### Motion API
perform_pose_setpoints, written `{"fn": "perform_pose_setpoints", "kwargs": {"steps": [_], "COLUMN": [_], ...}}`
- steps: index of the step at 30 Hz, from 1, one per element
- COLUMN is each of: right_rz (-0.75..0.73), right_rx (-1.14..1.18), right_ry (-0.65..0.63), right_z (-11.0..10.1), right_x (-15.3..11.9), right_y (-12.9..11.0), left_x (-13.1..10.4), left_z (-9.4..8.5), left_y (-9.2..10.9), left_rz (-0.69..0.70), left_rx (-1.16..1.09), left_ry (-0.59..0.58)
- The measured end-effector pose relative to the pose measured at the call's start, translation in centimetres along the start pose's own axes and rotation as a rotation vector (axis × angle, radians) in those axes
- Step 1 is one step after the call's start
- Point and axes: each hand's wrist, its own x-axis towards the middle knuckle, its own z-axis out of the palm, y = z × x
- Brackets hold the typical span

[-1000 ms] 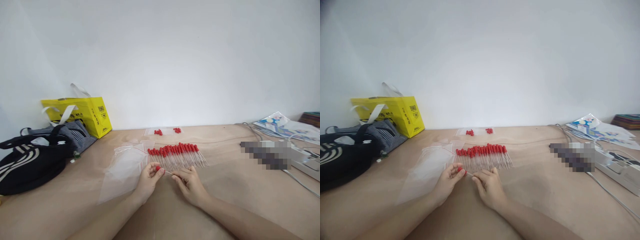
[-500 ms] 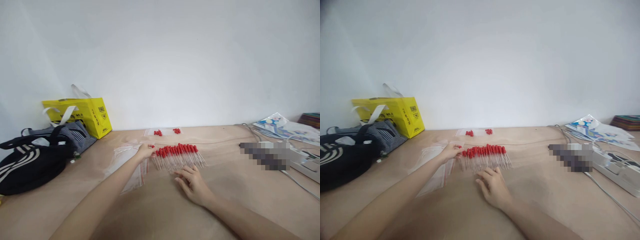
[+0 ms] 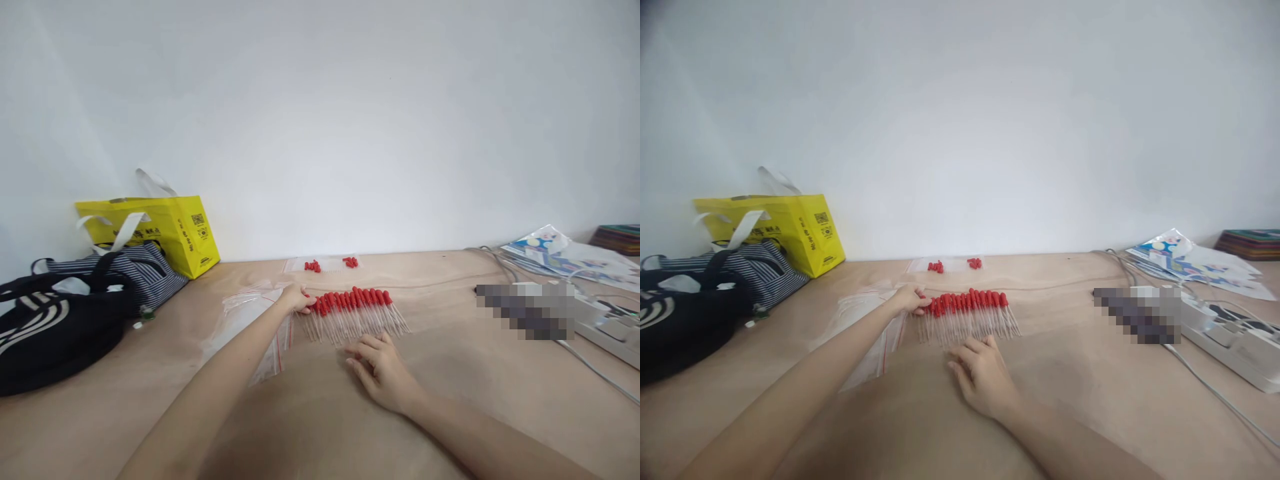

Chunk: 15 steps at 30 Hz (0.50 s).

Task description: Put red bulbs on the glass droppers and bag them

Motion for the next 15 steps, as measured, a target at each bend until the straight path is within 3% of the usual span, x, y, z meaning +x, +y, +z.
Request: {"fn": "perform_pose_setpoints", "kwargs": {"steps": [4, 8, 10, 15], "right_rz": [0.010, 0.009, 0.000, -0.134], "right_rx": [0.013, 0.021, 0.015, 0.017], "right_ry": [-0.024, -0.058, -0.081, -0.203], "right_z": [0.0, 0.0, -0.2, -1.8], "right_x": [0.0, 0.0, -0.1, -0.6], "right_y": [0.0, 0.1, 0.1, 0.3], "left_x": [-0.7, -2.7, -4.2, -8.0], "left_z": [-0.2, -1.7, -2.8, -5.2], "left_y": [-0.2, -1.2, -2.4, -6.5], "left_rz": [0.102, 0.297, 0.398, 0.587], "left_rx": [0.077, 0.159, 0.200, 0.277], "left_ry": [0.092, 0.248, 0.298, 0.288]}}
